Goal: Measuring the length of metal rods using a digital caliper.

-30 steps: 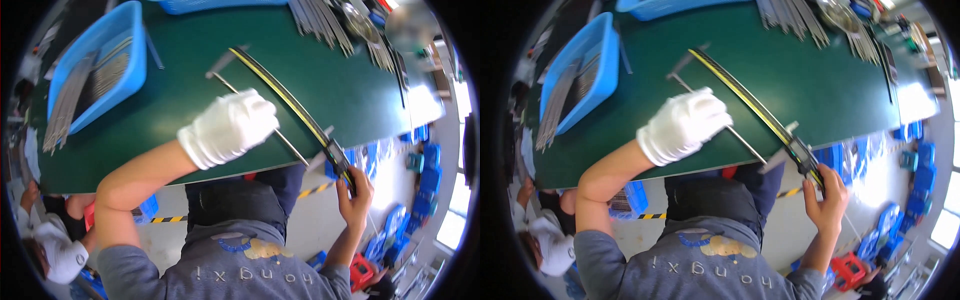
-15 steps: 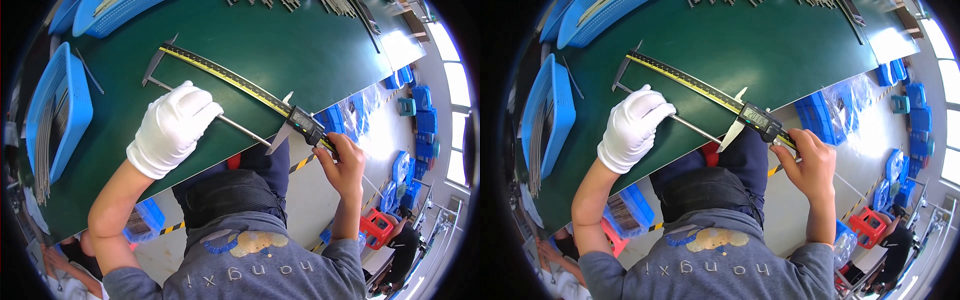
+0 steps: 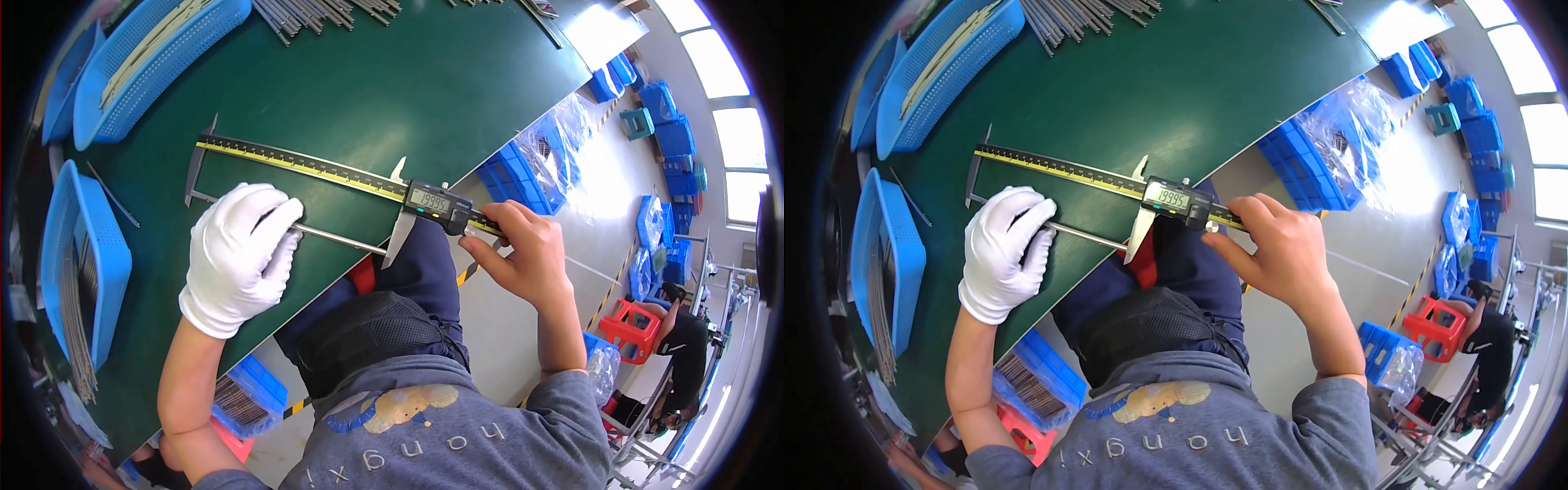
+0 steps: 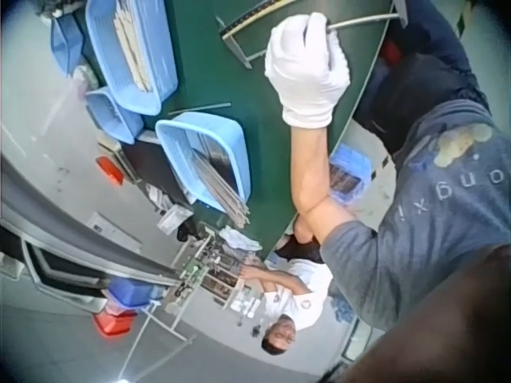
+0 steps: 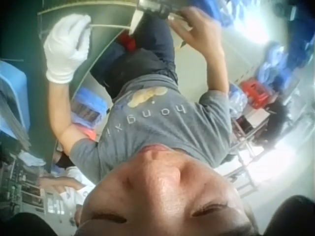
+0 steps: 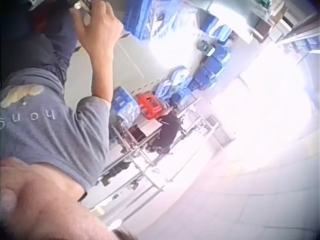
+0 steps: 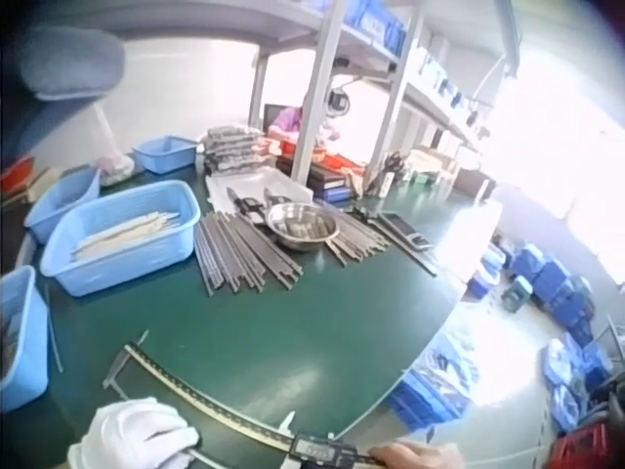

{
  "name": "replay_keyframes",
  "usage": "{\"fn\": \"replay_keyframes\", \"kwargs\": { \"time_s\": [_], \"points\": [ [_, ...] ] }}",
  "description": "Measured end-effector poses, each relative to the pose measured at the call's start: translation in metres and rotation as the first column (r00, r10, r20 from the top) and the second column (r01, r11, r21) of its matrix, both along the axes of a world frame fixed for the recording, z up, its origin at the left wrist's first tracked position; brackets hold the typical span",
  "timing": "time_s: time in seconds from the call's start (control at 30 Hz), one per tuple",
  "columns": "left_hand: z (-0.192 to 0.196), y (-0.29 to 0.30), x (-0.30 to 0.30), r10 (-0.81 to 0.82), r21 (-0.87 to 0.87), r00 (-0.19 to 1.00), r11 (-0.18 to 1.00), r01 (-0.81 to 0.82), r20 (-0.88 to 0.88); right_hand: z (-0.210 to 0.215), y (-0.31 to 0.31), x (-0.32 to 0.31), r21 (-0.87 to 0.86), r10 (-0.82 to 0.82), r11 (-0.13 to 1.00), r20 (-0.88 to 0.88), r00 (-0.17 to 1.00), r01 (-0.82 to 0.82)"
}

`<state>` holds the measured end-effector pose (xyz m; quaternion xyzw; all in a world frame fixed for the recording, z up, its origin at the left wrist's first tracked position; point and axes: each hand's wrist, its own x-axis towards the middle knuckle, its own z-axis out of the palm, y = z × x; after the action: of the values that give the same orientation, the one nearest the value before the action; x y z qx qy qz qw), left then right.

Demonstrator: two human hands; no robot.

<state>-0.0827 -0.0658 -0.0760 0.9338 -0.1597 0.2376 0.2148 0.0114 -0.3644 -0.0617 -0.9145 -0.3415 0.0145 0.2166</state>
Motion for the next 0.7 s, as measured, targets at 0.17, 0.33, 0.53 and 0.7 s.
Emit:
{"fn": "replay_keyframes", "kwargs": {
  "time_s": [0.17, 0.33, 0.53, 0.7],
  "points": [
    [0.003, -0.002, 0.001, 0.01, 0.015, 1.0, 1.0, -0.01, -0.003, 0.001, 0.001, 0.0, 0.033, 0.059, 0.998, 0.022, 0.998, -0.059],
    [0.0, -0.003, 0.0, -0.047, 0.102, 0.999, 0.994, 0.046, 0.009, -0.004, 0.002, -0.001, 0.037, 0.051, 0.998, 0.04, 0.998, -0.053],
    [0.003, -0.025, -0.003, -0.118, 0.236, 0.993, 0.965, 0.113, 0.009, -0.011, 0.003, -0.011, 0.026, -0.026, 0.999, 0.002, 1.0, 0.026],
    [0.005, -0.033, -0.002, -0.103, 0.23, 0.994, 0.967, 0.108, -0.033, -0.009, 0.007, -0.013, -0.012, -0.014, 1.0, 0.038, 0.999, 0.015]
  ]
}}
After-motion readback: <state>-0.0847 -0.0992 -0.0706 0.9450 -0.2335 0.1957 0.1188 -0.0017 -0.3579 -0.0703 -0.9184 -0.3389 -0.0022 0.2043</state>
